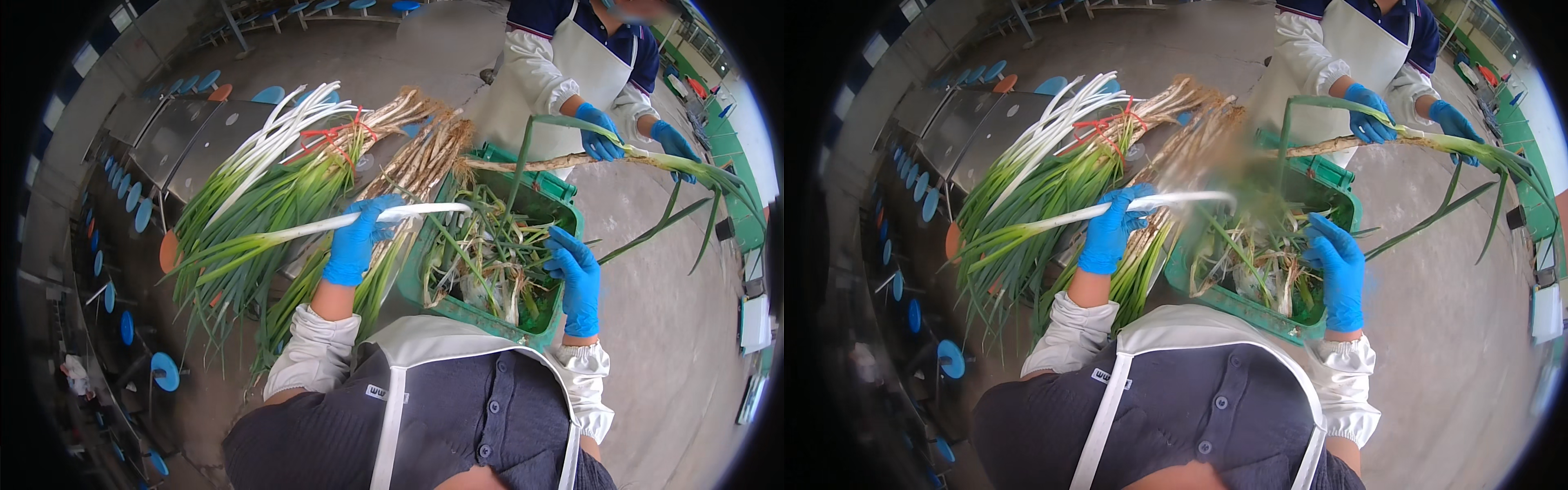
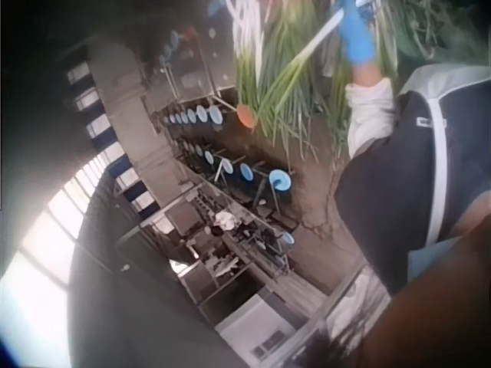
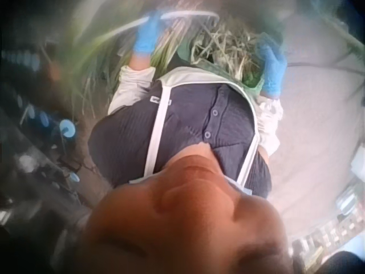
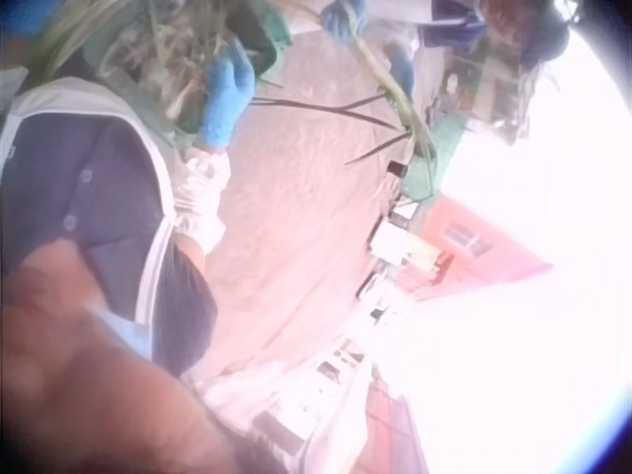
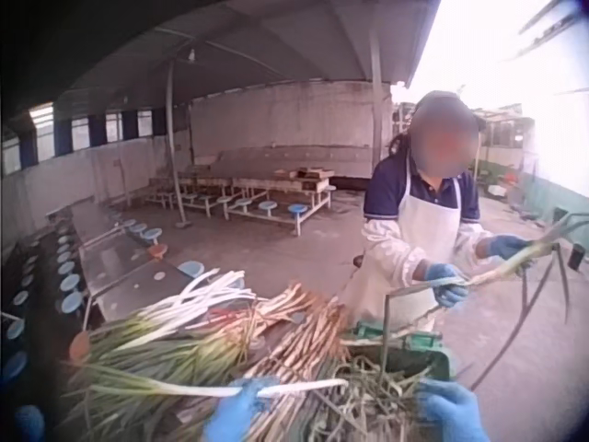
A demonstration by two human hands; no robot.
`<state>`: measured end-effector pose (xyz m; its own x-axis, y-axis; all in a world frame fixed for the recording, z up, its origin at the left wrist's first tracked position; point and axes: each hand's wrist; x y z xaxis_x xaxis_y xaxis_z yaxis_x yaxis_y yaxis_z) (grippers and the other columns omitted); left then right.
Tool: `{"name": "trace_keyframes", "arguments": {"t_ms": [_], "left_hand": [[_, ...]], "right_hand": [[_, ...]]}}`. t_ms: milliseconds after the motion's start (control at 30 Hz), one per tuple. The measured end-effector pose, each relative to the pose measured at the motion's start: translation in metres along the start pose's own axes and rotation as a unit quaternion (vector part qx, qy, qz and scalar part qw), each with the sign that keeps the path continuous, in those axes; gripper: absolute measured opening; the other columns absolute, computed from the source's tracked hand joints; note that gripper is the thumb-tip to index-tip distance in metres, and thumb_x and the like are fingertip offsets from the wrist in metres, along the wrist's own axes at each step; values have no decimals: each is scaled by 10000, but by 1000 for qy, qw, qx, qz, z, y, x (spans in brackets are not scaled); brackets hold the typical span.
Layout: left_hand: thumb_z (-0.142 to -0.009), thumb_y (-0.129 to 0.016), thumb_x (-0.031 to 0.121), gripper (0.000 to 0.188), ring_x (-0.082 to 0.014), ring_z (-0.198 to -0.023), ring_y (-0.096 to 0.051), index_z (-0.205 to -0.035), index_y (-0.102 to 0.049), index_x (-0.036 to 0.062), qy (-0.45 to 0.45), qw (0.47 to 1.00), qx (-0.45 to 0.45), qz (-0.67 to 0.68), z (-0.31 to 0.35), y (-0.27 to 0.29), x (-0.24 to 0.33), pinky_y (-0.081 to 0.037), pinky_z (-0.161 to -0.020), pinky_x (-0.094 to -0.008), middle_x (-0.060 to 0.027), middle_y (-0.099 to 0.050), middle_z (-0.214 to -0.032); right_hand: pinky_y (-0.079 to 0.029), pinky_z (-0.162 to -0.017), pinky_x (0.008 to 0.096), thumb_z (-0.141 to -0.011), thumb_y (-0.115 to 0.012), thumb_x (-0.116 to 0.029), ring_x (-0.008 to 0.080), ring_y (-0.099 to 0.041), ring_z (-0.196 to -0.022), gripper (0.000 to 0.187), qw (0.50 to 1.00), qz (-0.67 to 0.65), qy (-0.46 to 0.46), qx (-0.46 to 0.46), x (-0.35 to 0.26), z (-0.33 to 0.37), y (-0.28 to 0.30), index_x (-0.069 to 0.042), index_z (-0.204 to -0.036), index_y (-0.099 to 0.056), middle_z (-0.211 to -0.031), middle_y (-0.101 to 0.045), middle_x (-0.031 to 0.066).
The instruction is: The person trims green onions by hand, removing roots and outer layers. The cleaned onions are placed on a metal table while the trimmings are discarded into a green bin.
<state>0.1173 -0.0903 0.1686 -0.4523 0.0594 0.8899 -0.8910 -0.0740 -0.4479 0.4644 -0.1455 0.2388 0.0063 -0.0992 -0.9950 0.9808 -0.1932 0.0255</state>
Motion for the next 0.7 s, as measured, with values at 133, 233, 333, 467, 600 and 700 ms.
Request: {"name": "trace_keyframes", "arguments": {"t_ms": [133,233,333,467,600,700], "left_hand": [[-921,-578,251,302,-170,-765,-672,-1099,-630,12,23,999,-46,6,6,-21,-3,-531,-565,-232,-136,-674,-1000],[-920,-580,231,295,-166,-753,-671,-1109,-628,9,37,997,-69,17,15,-48,-2,-532,-565,-232,-133,-676,-992],[-904,-597,153,225,-178,-794,-670,-1066,-633,2,33,994,-98,22,20,-67,-2,-545,-647,-268,-140,-676,-992],[-835,-642,35,141,-274,-988,-628,-971,-609,41,-65,989,-132,-25,-2,-32,-31,-544,-804,-378,-226,-579,-1201],[-814,-680,65,163,-214,-922,-631,-970,-645,33,-67,983,-157,-65,-12,-24,-37,-539,-762,-316,-134,-640,-1046],[-838,-660,126,170,-149,-803,-629,-970,-650,20,-32,956,-216,-195,-11,-41,-22,-514,-691,-273,-70,-661,-868]], "right_hand": [[-502,-703,241,-843,-650,-88,108,-611,-800,396,973,83,5,-216,7,-4,-68,-16,-1226,-580,-1133,-644,87],[-477,-851,286,-821,-680,-97,148,-589,-980,507,957,114,-35,-265,29,-21,-104,-41,-1298,-517,-1129,-630,92],[-459,-889,286,-815,-699,-112,138,-561,-1028,564,945,-79,-28,-315,36,-27,-115,-35,-1327,-475,-1165,-605,80],[-494,-693,276,-888,-633,-238,111,-605,-730,273,943,13,-74,-324,30,-17,-121,-16,-1046,-660,-801,-658,51],[-504,-665,272,-952,-549,-240,99,-590,-710,257,943,33,59,-327,-10,-14,-121,-32,-1041,-669,-795,-652,60],[-520,-717,270,-940,-576,-211,106,-608,-779,260,927,-42,119,-353,-38,-6,-111,3,-1072,-645,-873,-667,61]]}}
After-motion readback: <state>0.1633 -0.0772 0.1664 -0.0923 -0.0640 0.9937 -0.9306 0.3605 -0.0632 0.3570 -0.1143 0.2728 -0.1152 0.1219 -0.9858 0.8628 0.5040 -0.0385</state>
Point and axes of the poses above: each hand's wrist, its own z-axis away from the middle knuckle, its own y-axis out of the back of the hand, x = y × z
